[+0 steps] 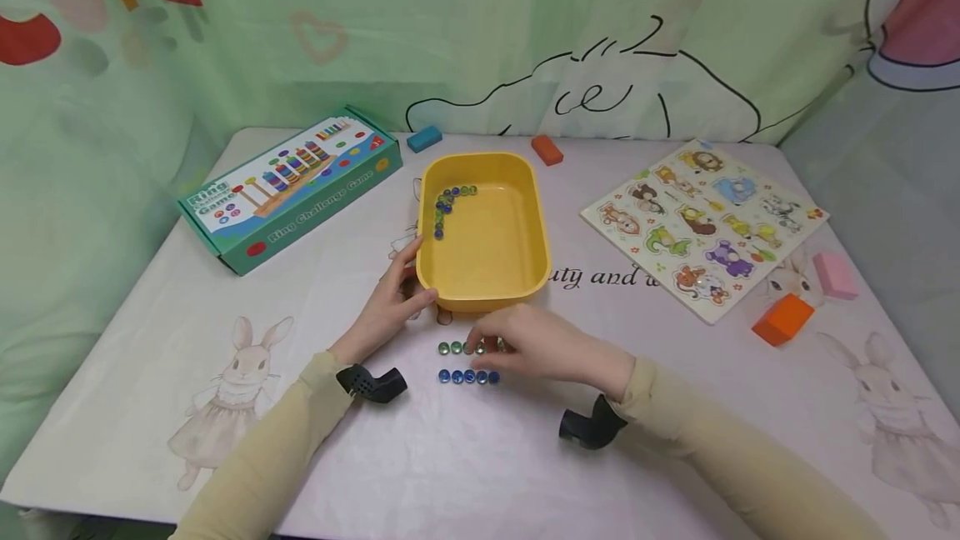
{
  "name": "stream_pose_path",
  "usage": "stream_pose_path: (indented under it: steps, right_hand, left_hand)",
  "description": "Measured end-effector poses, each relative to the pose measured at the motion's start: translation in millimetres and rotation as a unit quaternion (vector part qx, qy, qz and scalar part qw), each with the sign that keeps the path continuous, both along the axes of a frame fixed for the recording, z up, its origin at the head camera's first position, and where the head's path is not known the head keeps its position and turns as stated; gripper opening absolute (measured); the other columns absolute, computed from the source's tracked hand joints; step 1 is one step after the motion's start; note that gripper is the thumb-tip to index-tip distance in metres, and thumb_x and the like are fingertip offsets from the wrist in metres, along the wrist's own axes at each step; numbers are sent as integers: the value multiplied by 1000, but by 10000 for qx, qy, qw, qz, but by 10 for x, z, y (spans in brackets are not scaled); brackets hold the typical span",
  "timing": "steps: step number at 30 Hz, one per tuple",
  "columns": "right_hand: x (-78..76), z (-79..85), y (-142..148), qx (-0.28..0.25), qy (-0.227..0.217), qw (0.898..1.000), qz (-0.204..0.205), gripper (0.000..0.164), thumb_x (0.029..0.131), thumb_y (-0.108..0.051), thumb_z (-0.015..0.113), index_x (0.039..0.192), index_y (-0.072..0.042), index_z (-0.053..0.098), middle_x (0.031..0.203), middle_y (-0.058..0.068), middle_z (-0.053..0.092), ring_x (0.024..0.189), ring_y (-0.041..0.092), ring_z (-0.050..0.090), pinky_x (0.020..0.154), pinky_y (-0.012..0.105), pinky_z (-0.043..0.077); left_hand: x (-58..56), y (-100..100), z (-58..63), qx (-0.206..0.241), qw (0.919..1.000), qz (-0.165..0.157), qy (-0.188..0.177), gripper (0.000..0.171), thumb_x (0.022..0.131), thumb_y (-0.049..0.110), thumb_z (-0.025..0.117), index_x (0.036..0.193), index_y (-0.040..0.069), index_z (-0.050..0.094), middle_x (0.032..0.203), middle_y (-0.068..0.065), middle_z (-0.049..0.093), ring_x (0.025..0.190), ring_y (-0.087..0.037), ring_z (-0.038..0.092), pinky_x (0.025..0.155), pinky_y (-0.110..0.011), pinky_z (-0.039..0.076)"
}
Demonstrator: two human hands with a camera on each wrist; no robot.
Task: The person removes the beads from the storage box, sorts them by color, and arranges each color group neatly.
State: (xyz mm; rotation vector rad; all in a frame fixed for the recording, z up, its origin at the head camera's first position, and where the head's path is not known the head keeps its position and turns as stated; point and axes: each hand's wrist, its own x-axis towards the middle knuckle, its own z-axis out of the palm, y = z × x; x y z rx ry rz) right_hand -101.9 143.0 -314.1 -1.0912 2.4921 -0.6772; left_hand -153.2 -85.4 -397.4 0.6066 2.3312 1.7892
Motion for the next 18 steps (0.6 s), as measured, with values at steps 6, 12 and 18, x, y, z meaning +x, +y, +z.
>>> stream_pose_path:
  steps: [6, 12, 18]
  right_hand:
    - [-379, 242, -106, 148, -1124, 9913, 675, 16, 86, -24, 65, 96, -12, 66, 74, -10, 56, 63, 5, 49, 57, 20, 43]
    - [-853, 357, -186, 492, -1543, 9857, 473, 16, 88, -22, 63, 98, -10, 64, 76, 0, 54, 65, 16, 52, 55, 24, 45]
    - [-1321, 271, -215, 802, -1949, 9775, -62, 26, 92, -23, 57, 109, -4, 60, 86, 9, 56, 72, 22, 55, 63, 30, 48]
  left_hand:
    - [-8, 0, 2, -48, 9999, -5, 118, 76, 89, 24, 62, 149, 23, 15, 142, -13, 36, 122, -25, 44, 103, -42, 32]
    - [-9, -11, 13, -149, 9999, 54, -27, 76, 88, 32, 62, 148, 29, 16, 141, -12, 37, 121, -22, 43, 104, -42, 31]
    - [-18, -17, 7, -65, 9999, 6, -77, 76, 88, 30, 62, 148, 29, 15, 142, -13, 37, 122, -22, 45, 105, -42, 31]
